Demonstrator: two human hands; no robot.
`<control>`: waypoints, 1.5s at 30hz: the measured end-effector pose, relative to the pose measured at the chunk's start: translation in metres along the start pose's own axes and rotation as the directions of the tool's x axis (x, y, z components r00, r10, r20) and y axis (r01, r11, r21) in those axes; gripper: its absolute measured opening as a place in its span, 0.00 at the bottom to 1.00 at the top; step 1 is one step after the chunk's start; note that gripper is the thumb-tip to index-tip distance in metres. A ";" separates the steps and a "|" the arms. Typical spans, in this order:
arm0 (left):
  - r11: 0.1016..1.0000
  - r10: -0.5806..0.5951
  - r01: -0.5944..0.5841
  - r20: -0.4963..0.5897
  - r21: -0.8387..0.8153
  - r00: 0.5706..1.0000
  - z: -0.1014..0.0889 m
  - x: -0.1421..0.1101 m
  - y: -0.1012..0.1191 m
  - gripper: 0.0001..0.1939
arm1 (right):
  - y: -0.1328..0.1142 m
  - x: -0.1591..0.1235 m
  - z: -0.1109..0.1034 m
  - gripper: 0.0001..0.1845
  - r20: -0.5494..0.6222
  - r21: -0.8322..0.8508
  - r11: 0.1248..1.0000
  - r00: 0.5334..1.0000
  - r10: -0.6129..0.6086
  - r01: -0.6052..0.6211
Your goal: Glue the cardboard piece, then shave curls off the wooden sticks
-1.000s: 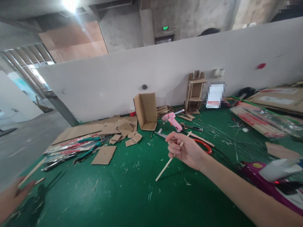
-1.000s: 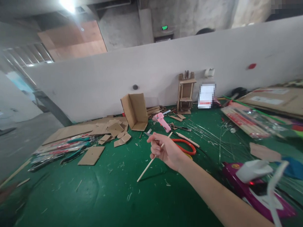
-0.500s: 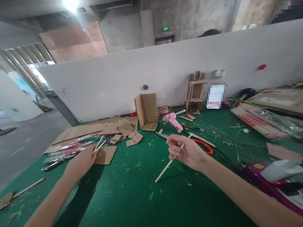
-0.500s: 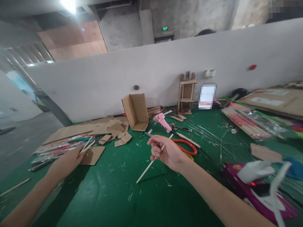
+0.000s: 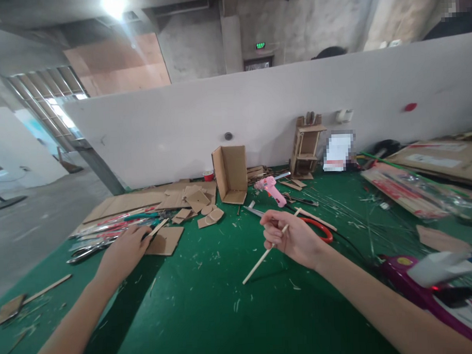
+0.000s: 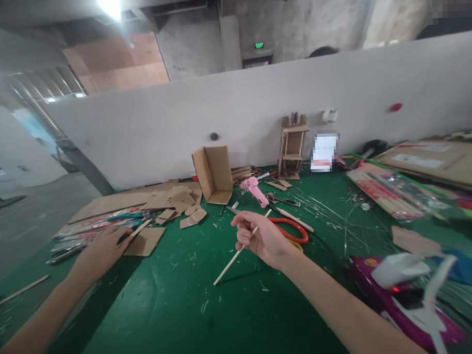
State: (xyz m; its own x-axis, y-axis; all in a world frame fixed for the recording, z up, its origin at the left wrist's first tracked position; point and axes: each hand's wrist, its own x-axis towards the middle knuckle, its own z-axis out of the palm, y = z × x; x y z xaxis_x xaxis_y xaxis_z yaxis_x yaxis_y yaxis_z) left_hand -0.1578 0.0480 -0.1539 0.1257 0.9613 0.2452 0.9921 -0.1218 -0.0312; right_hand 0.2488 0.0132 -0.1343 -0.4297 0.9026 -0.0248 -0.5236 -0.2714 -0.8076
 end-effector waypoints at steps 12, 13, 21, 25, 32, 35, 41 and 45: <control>0.749 0.360 -0.321 -0.051 -0.579 0.932 -0.082 -0.013 0.200 0.14 | -0.004 0.007 0.029 0.20 -0.040 -0.407 0.878 0.955 -0.294 0.254; 0.710 0.403 -0.351 -0.056 -0.611 0.914 -0.087 -0.014 0.217 0.13 | -0.006 0.008 0.034 0.19 -0.048 -0.476 0.829 0.933 -0.356 0.292; 0.556 0.301 -0.417 -0.292 -0.719 0.908 -0.098 0.020 0.251 0.13 | -0.043 0.019 0.056 0.28 -0.013 -0.679 0.670 0.907 -0.420 0.300; 0.433 0.140 -0.287 -0.251 -0.855 0.958 -0.086 0.032 0.230 0.18 | -0.039 0.019 0.041 0.27 0.051 -0.943 0.249 0.836 -0.547 0.220; 0.338 0.091 -0.260 -0.243 -0.904 0.966 -0.077 0.038 0.207 0.31 | 0.004 0.007 -0.013 0.17 0.067 -0.807 -0.563 0.919 -0.388 -0.178; 0.324 0.060 -0.274 -0.269 -0.905 0.961 -0.077 0.042 0.204 0.30 | 0.010 0.007 -0.025 0.14 0.065 -0.742 -0.636 0.922 -0.382 -0.212; 0.294 0.042 -0.261 -0.261 -0.919 0.964 -0.079 0.045 0.194 0.18 | 0.014 0.010 -0.037 0.18 0.093 -0.743 -0.618 0.875 -0.475 -0.256; 0.221 0.040 -0.272 -0.270 -0.936 0.962 -0.076 0.043 0.198 0.14 | 0.024 0.012 -0.038 0.19 0.079 -0.784 -0.567 0.866 -0.493 -0.252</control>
State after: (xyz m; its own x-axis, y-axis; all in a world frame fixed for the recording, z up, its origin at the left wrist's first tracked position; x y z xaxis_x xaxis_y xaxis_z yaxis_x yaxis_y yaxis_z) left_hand 0.0445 0.0469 -0.0758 0.1605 0.8530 0.4967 0.1855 -0.5203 0.8336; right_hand 0.2586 0.0299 -0.1764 -0.1719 0.8896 0.4232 0.9820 0.1887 0.0021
